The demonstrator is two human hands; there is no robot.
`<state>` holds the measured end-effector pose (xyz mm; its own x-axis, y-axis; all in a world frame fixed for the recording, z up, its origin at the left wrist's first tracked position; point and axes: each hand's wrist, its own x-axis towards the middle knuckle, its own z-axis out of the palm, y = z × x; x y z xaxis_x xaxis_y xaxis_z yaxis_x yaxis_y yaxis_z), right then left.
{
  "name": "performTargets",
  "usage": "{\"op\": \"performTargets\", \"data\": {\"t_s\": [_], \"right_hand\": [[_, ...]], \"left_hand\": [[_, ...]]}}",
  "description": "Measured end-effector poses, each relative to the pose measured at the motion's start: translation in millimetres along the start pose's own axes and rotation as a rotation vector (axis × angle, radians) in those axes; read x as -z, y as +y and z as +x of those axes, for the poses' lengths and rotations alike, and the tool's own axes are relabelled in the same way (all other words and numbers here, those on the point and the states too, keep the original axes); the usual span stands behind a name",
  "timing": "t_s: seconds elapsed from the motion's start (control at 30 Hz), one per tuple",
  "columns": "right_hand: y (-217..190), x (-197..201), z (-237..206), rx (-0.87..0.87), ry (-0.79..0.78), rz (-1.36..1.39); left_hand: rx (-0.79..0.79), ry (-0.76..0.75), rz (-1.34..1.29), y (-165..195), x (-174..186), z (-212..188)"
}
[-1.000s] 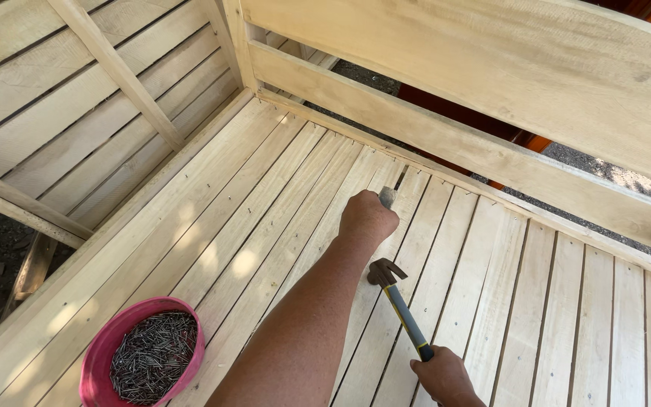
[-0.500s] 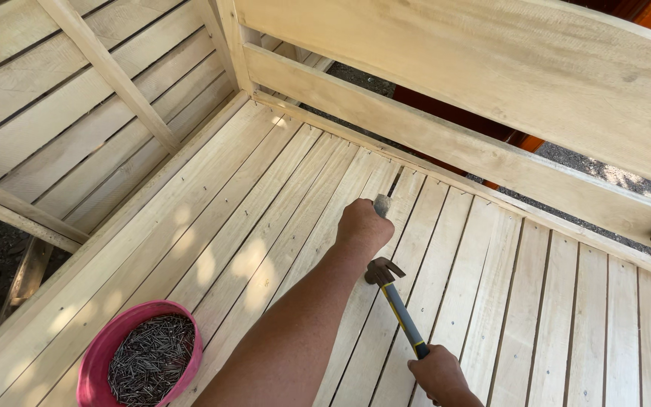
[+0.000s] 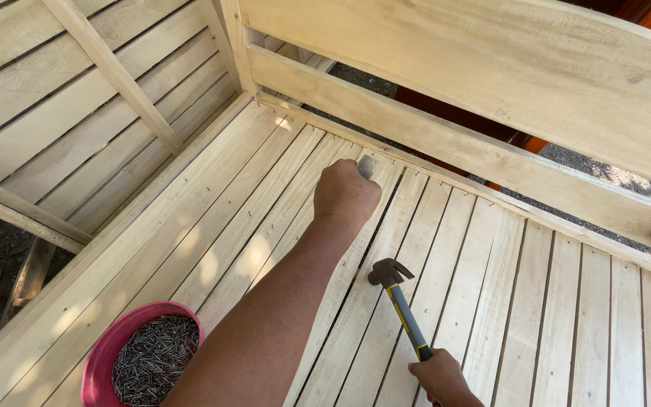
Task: The person uses a hammer and a small wooden block to drive nails into a wooden slatted floor. They repeatedly tap the block to push nails flush with the surface, moving along the floorboards.
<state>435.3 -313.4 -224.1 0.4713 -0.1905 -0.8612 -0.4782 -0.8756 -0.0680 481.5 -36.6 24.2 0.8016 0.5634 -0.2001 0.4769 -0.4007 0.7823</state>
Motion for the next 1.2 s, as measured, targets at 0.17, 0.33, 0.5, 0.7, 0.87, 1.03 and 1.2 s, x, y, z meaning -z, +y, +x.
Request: {"op": "performTargets", "data": {"t_s": [0.17, 0.33, 0.5, 0.7, 0.87, 1.03, 1.2], "right_hand": [[1, -3, 1, 0.014, 0.001, -0.014], [0, -4, 8, 0.042, 0.028, -0.045], [1, -3, 8, 0.057, 0.019, -0.030], [1, -2, 10, 0.028, 0.032, -0.037], [-7, 4, -2, 0.018, 0.005, -0.033], [-36, 20, -53, 0.127, -0.052, 0.254], [-98, 42, -101, 0.353, -0.072, 0.577]], "left_hand": [[0.010, 0.118, -0.087, -57, -4, 7], [0.078, 0.018, -0.151, -77, 3, 6], [0.055, -0.019, -0.150, -82, 4, -2], [0.043, 0.021, -0.123, -88, 14, 4], [0.213, -0.029, -0.159, -82, 18, 5], [0.191, -0.037, -0.060, -67, -1, 4], [0.203, -0.025, -0.048, -65, -2, 8]]}}
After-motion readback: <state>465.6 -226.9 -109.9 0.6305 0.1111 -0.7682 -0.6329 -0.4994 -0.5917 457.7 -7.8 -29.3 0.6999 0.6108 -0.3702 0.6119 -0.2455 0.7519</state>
